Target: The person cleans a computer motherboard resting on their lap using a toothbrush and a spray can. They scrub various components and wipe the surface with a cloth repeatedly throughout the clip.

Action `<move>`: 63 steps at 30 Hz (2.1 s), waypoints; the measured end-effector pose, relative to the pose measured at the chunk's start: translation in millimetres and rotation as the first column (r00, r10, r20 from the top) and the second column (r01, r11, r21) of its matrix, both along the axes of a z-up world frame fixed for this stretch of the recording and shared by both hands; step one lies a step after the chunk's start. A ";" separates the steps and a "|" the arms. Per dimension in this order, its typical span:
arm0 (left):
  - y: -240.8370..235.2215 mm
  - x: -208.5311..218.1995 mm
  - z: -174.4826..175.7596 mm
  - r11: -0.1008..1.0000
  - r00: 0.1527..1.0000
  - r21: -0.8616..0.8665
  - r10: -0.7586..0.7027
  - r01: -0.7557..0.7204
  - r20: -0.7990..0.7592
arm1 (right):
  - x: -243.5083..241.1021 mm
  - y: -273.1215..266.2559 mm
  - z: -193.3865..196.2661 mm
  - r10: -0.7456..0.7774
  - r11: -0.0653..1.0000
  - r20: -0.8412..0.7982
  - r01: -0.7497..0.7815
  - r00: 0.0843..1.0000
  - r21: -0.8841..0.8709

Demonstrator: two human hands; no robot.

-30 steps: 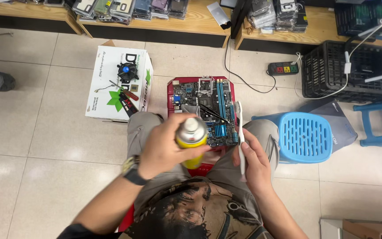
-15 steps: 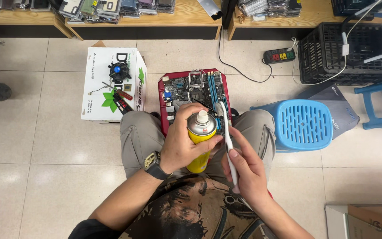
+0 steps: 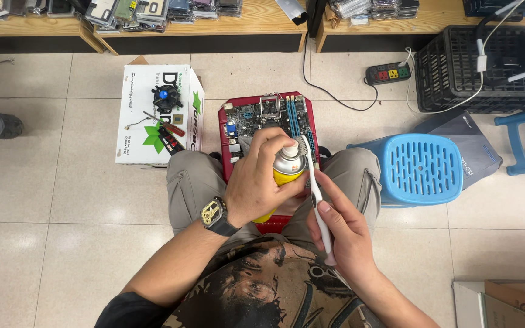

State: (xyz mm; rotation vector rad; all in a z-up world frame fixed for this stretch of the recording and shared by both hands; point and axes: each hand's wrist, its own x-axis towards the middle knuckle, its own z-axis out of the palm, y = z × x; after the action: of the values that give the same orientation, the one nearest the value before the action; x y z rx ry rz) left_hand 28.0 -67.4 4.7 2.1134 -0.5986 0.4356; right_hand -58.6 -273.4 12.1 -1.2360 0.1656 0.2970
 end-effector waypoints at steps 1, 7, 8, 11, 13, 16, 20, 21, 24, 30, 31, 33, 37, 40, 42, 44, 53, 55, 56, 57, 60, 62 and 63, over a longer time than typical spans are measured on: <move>-0.8 0.5 -0.1 1.000 1.000 0.000 -0.001 0.001 -0.002 | 0.3 -0.8 -0.9 -0.001 1.000 -0.002 0.001 1.000 0.000; -1.6 1.1 1.1 1.000 1.000 0.012 0.022 -0.022 -0.010 | 0.4 -1.0 -2.9 0.002 0.994 0.002 -0.003 1.000 0.109; -1.5 1.5 2.1 1.000 1.000 0.008 0.026 -0.026 -0.015 | 0.7 -0.3 -2.7 0.004 0.993 0.014 -0.006 1.000 0.120; -2.3 0.0 0.5 0.999 0.999 0.010 0.037 -0.036 -0.032 | -0.5 2.2 1.1 0.010 0.990 0.030 -0.014 0.999 0.140; -2.6 0.3 0.0 0.999 0.998 0.017 0.042 -0.042 -0.040 | 0.1 3.4 2.8 0.013 0.988 0.039 -0.019 0.999 0.151; -3.1 1.2 0.1 0.999 0.999 0.020 0.039 -0.038 -0.033 | 1.1 3.8 3.0 -0.004 0.992 0.010 0.003 1.000 0.122; -4.6 -0.3 -3.2 0.999 0.998 0.022 0.048 -0.047 -0.048 | 0.7 5.0 3.3 0.002 0.987 0.051 -0.010 0.999 0.161; -5.0 0.4 -3.7 0.999 0.998 0.024 0.046 -0.045 -0.038 | 1.4 5.5 2.9 -0.004 0.984 0.057 -0.007 0.998 0.179; -6.2 0.7 -3.9 0.998 0.998 0.038 0.057 -0.056 -0.034 | 2.2 6.1 0.4 -0.020 0.976 0.067 0.005 0.998 0.217; -6.8 -2.1 -4.1 0.997 0.997 0.041 0.061 -0.058 -0.057 | 4.9 5.8 -2.1 -0.027 0.987 0.031 0.022 0.999 0.161; -7.1 -2.7 -4.0 0.997 0.996 0.041 0.062 -0.059 -0.057 | 5.8 5.5 -2.2 -0.026 0.987 0.031 0.021 0.999 0.161; -7.8 -3.7 -3.8 0.998 0.998 0.033 0.054 -0.053 -0.024 | 7.7 4.7 -2.4 -0.015 0.988 0.024 0.011 1.000 0.153; -4.6 -2.2 -0.1 0.996 0.997 0.055 0.067 -0.064 -0.045 | 9.2 4.4 -2.4 -0.038 0.986 0.011 0.035 0.999 0.164; 13.1 10.4 -0.4 0.994 0.938 0.017 0.108 -0.108 -0.329 | 14.4 1.6 -7.1 -0.041 0.979 0.000 0.040 0.999 0.200; 38.6 23.6 -15.1 0.918 0.983 -0.354 0.185 -0.178 -0.013 | 22.9 -1.3 -12.7 -0.110 0.992 0.081 0.105 0.991 0.067; 81.2 32.0 -6.5 0.909 0.970 -0.358 0.242 -0.215 0.033 | 36.3 -14.2 -39.0 -0.139 0.990 0.089 0.136 0.986 0.039; 254.8 57.2 -53.4 0.796 0.786 -0.212 0.600 -0.568 0.147 | 125.7 -55.1 -97.7 0.130 0.786 0.040 -0.079 0.991 -0.613; 284.5 60.4 -100.0 0.749 0.747 -0.201 0.657 -0.631 0.099 | 145.2 -59.1 -111.7 0.183 0.689 0.024 -0.111 0.983 -0.716; 296.6 60.2 -124.4 0.714 0.712 -0.172 0.697 -0.679 0.080 | 154.7 -60.1 -117.5 0.301 0.531 0.097 -0.083 0.949 -0.843; 306.6 63.9 -149.9 0.678 0.678 -0.147 0.733 -0.720 0.062 | 165.5 -62.9 -122.4 0.423 0.356 0.143 -0.019 0.895 -0.934; 324.6 65.0 -195.4 0.606 0.610 -0.071 0.788 -0.792 -0.079 | 188.9 -58.2 -128.5 0.544 0.315 0.162 -0.022 0.824 -0.949; 332.7 67.6 -214.8 0.590 0.588 -0.026 0.798 -0.807 -0.130 | 195.2 -59.1 -139.5 0.552 0.315 0.173 -0.012 0.815 -0.949; 336.6 69.2 -223.6 0.572 0.561 0.020 0.810 -0.820 -0.171 | 200.2 -59.5 -144.0 0.564 0.322 0.192 0.000 0.803 -0.947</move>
State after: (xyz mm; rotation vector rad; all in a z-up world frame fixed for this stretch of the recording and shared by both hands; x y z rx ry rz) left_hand 97.2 269.2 -218.9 2.2324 0.5703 0.7637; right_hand 141.5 -332.9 -131.8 -2.4963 -0.4617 0.1688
